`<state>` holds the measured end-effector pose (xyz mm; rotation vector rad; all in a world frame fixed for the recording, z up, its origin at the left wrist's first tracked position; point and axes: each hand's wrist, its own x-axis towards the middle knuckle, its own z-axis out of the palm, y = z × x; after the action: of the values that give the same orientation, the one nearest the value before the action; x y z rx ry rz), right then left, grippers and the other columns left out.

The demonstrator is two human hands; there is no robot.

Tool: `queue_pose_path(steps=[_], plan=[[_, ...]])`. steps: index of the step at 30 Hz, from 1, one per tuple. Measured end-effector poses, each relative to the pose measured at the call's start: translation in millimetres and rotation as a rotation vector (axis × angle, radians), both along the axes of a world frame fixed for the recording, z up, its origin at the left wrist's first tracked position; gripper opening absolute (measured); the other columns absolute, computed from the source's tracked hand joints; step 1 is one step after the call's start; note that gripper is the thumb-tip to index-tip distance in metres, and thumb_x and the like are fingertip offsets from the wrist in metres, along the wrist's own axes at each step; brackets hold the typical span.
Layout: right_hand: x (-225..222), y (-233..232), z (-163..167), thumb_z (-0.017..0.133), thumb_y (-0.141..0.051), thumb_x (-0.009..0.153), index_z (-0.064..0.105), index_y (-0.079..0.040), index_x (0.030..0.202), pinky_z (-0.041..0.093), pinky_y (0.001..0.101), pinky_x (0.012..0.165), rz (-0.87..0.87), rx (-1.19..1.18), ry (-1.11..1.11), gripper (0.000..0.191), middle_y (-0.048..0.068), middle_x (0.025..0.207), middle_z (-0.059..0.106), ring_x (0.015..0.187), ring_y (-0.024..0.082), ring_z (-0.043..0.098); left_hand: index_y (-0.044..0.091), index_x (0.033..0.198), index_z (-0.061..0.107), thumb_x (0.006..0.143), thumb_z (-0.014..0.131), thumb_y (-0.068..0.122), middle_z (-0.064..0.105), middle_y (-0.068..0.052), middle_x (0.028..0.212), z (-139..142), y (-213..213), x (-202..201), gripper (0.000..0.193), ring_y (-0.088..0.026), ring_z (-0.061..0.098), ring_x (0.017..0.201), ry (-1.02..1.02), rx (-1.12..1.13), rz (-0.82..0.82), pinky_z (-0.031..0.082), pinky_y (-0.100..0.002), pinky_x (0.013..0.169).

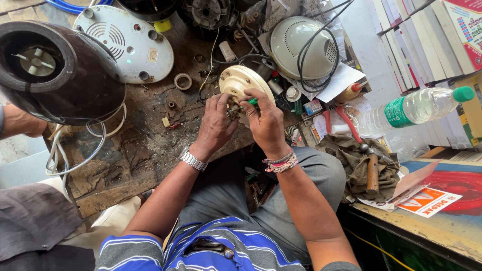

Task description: The person sits on the floor and uses a screwdriver to adjust wires and components inside a white circular appliance base. They connect wires to a terminal, tighten screws, and briefly test the connection by plugging a cord into a wall socket before continuing adjustments.

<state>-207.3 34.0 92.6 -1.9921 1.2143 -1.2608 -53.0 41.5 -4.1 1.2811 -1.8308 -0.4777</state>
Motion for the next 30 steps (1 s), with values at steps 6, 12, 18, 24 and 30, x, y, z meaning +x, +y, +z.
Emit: queue_pose_path(steps=[6, 12, 18, 24, 30], plan=[[-17, -4, 36, 0.074, -0.011, 0.083, 0.068, -0.009, 0.101, 0.053, 0.0407, 0.076, 0.082, -0.255, 0.544, 0.019, 0.011, 0.092, 0.066, 0.087, 0.034, 0.065, -0.001, 0.142, 0.038, 0.078, 0.079, 0.007, 0.050, -0.024, 0.133, 2, 0, 1, 0.077, -0.042, 0.050, 0.123, -0.034, 0.053, -0.002, 0.047, -0.049, 0.106], [-3, -26, 65, 0.063, -0.015, 0.082, 0.068, -0.008, 0.083, 0.051, 0.0365, 0.070, 0.331, -0.577, 1.136, 0.008, 0.009, 0.086, 0.066, 0.085, 0.024, 0.067, -0.002, 0.141, 0.039, 0.073, 0.078, 0.005, 0.049, -0.025, 0.132, 19, -3, 3, 0.078, -0.043, 0.049, 0.124, -0.021, 0.021, -0.003, 0.046, -0.048, 0.106], [-6, -27, 54, 0.062, -0.022, 0.078, 0.068, -0.007, 0.083, 0.050, 0.0297, 0.064, 0.383, -0.852, 1.216, 0.017, 0.008, 0.086, 0.068, 0.084, 0.019, 0.069, -0.003, 0.143, 0.038, 0.076, 0.078, 0.007, 0.050, -0.025, 0.134, 21, -1, 3, 0.079, -0.042, 0.051, 0.124, -0.013, 0.004, -0.001, 0.047, -0.047, 0.106], [0, -31, 35, 0.062, -0.016, 0.091, 0.072, -0.007, 0.082, 0.057, 0.0358, 0.056, 0.478, -0.387, 1.327, 0.016, 0.012, 0.082, 0.071, 0.067, 0.022, 0.071, -0.003, 0.143, 0.038, 0.081, 0.080, 0.009, 0.049, -0.025, 0.136, 25, -2, 2, 0.075, -0.041, 0.050, 0.128, -0.021, -0.030, 0.008, 0.045, -0.048, 0.110], [18, -50, 35, 0.063, -0.019, 0.085, 0.075, -0.010, 0.083, 0.058, 0.0449, 0.067, 0.442, 0.059, 1.308, 0.015, 0.015, 0.084, 0.075, 0.078, 0.033, 0.074, -0.004, 0.142, 0.038, 0.075, 0.079, 0.006, 0.048, -0.026, 0.135, 36, -1, 5, 0.079, -0.043, 0.047, 0.129, -0.015, 0.070, -0.013, 0.043, -0.049, 0.110]])
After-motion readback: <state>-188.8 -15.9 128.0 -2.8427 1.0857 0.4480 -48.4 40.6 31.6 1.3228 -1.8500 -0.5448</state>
